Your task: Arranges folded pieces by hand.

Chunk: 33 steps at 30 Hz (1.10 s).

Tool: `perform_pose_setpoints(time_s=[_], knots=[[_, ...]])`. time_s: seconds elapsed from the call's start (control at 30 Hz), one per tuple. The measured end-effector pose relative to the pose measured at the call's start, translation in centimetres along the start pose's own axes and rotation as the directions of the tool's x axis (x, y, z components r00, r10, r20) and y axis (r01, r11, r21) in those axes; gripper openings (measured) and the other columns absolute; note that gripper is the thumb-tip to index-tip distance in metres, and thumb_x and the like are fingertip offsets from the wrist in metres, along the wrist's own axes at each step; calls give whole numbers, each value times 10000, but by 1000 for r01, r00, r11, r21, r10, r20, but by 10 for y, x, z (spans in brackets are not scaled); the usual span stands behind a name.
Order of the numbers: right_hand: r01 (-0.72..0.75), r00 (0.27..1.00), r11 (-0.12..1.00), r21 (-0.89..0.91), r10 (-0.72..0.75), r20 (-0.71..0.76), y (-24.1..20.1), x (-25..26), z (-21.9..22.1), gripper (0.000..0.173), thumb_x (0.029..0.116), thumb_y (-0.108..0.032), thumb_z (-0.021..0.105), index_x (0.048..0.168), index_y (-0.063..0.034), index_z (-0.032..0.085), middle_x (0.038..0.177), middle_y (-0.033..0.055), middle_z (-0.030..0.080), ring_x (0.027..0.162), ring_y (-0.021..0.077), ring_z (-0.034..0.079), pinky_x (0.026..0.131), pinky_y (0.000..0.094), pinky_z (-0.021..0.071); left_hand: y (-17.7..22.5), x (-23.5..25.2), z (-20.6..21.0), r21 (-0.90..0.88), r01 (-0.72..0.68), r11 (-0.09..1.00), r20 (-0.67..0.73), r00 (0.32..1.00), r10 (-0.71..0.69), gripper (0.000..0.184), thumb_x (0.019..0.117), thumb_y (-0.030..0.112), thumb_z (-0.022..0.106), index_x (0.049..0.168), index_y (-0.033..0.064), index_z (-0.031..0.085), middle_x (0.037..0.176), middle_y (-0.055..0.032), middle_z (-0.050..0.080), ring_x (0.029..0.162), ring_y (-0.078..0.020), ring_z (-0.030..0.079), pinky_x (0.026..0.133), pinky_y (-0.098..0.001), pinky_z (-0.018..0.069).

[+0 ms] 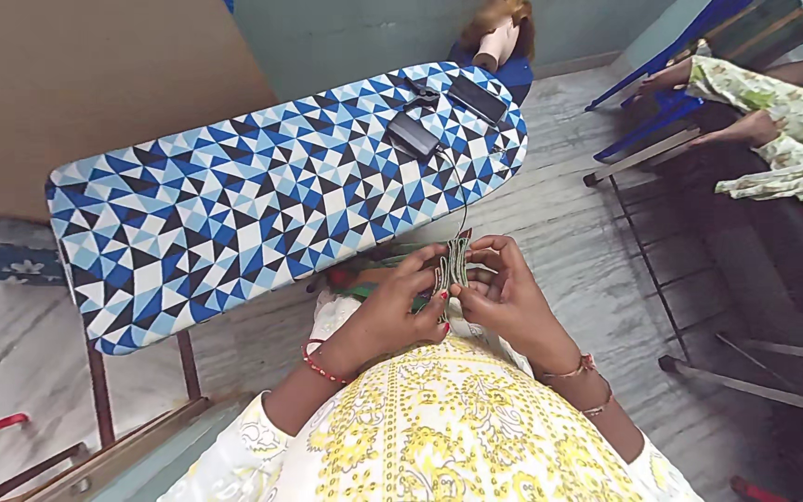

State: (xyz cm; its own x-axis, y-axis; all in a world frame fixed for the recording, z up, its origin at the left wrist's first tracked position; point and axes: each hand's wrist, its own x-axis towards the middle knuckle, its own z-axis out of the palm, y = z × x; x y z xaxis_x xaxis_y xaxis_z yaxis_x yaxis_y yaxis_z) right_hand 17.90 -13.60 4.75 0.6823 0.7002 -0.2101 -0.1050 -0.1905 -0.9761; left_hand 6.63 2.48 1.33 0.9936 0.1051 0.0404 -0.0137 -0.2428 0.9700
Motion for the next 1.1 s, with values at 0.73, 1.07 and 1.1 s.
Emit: perform_pose_setpoints(time_s=[0.73,1.07,1.1], knots=[[-99,995,994,45,98,16,-8,3,3,520,828,-17,653,1283,-95,414,1109,21,625,837,61,685,646,206,580,11,3,-11,208,8,978,82,996,-25,310,979,241,567,1073,-13,717,1485,-199,491,1257,-198,594,995,-332,530],[-74,996,997,29,73,51,-9,7,2,619,792,-29,757,1303,-95,414,1158,51,618,884,111,719,713,255,630,6,5,-19,209,-14,978,132,991,-14,318,980,272,562,1058,6,719,1518,-173,459,1283,-195,578,972,-380,548],[-70,996,997,24,69,54,-9,7,2,624,791,-27,767,1300,-97,413,1155,48,618,882,110,719,712,255,632,7,5,-19,212,-14,977,134,991,-15,320,982,271,556,1056,6,720,1517,-175,460,1288,-198,575,975,-381,547]])
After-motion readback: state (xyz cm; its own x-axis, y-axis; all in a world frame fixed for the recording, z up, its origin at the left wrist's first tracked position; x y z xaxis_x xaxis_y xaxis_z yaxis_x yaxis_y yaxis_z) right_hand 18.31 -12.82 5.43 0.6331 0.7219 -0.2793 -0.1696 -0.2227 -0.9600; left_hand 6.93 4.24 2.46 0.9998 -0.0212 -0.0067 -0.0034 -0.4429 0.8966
